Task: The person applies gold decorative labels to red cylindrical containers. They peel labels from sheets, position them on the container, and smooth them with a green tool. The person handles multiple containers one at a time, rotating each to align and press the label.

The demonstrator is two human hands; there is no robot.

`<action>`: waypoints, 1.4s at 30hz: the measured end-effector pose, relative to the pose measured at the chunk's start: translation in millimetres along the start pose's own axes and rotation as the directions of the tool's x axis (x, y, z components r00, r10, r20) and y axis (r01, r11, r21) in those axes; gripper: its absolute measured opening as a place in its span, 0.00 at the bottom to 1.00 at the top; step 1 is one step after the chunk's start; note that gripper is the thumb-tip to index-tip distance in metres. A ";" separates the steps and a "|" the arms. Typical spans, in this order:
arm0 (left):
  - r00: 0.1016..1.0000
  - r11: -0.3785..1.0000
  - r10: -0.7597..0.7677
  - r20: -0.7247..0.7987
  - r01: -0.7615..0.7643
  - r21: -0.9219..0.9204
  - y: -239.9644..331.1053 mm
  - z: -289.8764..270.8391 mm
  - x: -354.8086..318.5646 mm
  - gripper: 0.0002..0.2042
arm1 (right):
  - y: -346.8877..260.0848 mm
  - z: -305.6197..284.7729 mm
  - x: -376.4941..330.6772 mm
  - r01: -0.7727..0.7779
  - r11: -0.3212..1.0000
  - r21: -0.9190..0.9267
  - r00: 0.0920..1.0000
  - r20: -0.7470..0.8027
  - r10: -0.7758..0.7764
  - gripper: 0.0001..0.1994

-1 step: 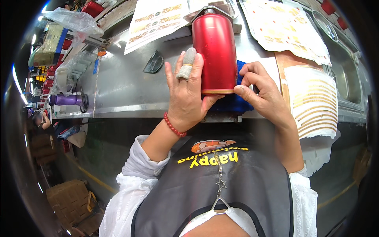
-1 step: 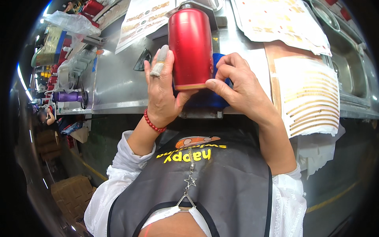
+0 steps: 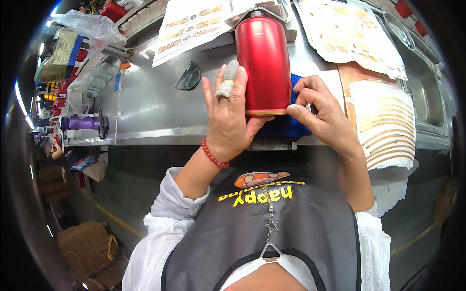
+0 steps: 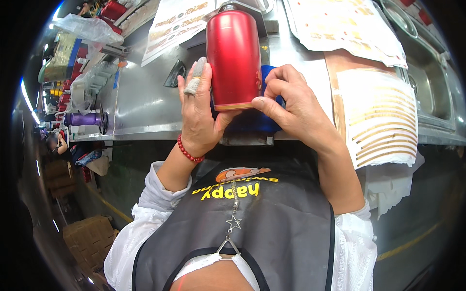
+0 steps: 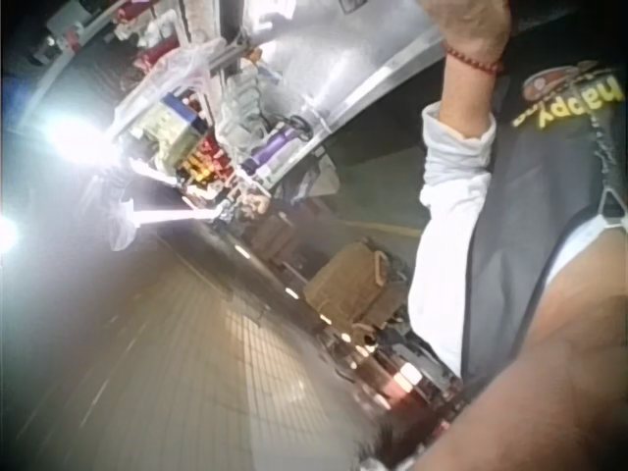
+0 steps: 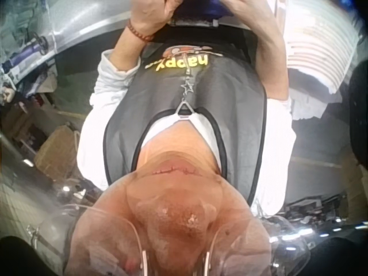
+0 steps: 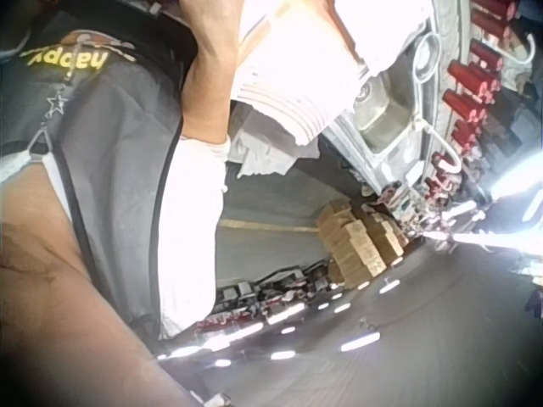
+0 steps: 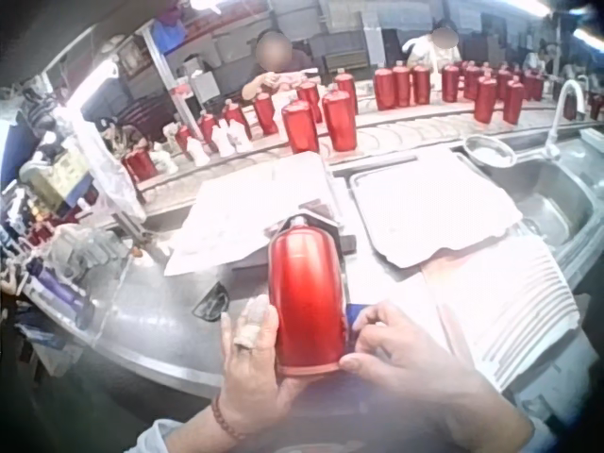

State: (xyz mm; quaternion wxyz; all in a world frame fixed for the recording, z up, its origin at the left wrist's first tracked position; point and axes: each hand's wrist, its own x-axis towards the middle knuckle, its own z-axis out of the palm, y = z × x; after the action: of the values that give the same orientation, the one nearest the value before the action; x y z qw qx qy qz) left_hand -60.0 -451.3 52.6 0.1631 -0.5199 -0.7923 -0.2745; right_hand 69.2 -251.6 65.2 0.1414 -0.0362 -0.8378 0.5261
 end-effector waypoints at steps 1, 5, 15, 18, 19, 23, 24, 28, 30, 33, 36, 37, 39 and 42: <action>1.000 1.000 -0.020 -0.005 0.020 -0.023 -2.5 1.1 -3.3 0.49 | -1.1 0.1 0.6 0.000 1.000 -0.011 1.000 0.005 0.000 0.14; 1.000 1.000 -0.023 0.009 0.023 -0.007 2.4 -3.0 -0.2 0.49 | 1.9 0.3 0.7 0.011 1.000 -0.018 1.000 0.002 -0.011 0.14; 0.993 0.996 -0.046 0.105 0.053 -0.067 -12.9 -3.8 -11.0 0.48 | 0.2 1.0 0.0 0.000 1.000 0.001 1.000 -0.026 0.000 0.13; 0.993 0.991 -0.058 0.103 0.069 -0.112 -9.1 -5.2 -5.9 0.50 | -1.0 0.8 -1.3 -0.013 1.000 0.022 0.999 -0.034 0.014 0.13; 0.991 0.992 -0.052 0.125 0.066 -0.106 -12.0 -3.7 -8.5 0.50 | -1.6 0.2 -2.2 -0.022 0.999 0.025 0.999 -0.032 0.022 0.13; 0.985 0.954 -0.075 0.153 0.116 -0.278 -15.4 -4.5 -9.2 0.51 | 2.1 1.9 -9.1 0.042 0.999 -0.026 0.999 -0.016 -0.042 0.13; 0.980 0.899 -0.103 0.172 0.166 -0.405 -17.1 -5.0 -8.4 0.50 | 4.1 5.0 -9.8 0.088 0.995 -0.053 0.995 -0.037 -0.090 0.13; 0.996 0.966 -0.052 0.072 0.068 -0.248 2.5 -8.8 3.3 0.51 | 9.6 16.2 -12.7 0.140 0.978 -0.152 0.970 -0.175 -0.166 0.14; 0.998 0.992 0.012 0.068 -0.004 -0.128 1.2 -4.9 5.1 0.51 | 9.4 22.4 -12.4 0.159 0.971 -0.179 0.949 -0.243 -0.200 0.14; 0.996 0.990 0.017 0.086 -0.004 -0.142 -5.4 -2.4 0.2 0.49 | 7.1 27.5 -10.8 0.211 0.956 -0.205 0.921 -0.286 -0.264 0.15; 0.993 0.929 -0.064 0.100 0.096 -0.357 -5.8 -4.1 1.0 0.47 | 6.0 27.8 -10.7 0.230 0.941 -0.247 0.909 -0.291 -0.299 0.15; 0.990 0.877 -0.100 0.101 0.136 -0.462 -3.1 -5.6 4.2 0.46 | 6.1 28.2 -10.7 0.231 0.942 -0.242 0.911 -0.287 -0.297 0.15; 0.986 0.823 -0.135 0.101 0.168 -0.543 1.0 -5.5 7.1 0.44 | 6.2 29.0 -10.7 0.233 0.943 -0.238 0.911 -0.284 -0.297 0.15; 0.987 0.841 -0.135 0.085 0.160 -0.517 5.2 -3.0 7.9 0.43 | 6.3 30.4 -10.7 0.236 0.943 -0.237 0.912 -0.281 -0.299 0.15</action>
State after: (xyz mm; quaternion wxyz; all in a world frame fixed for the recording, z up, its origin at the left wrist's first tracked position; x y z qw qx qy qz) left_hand -58.6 -445.7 60.6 -0.0235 -0.4883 -0.7292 -0.4788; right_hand 70.5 -277.6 45.1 0.3389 -0.0174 -0.8497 0.4035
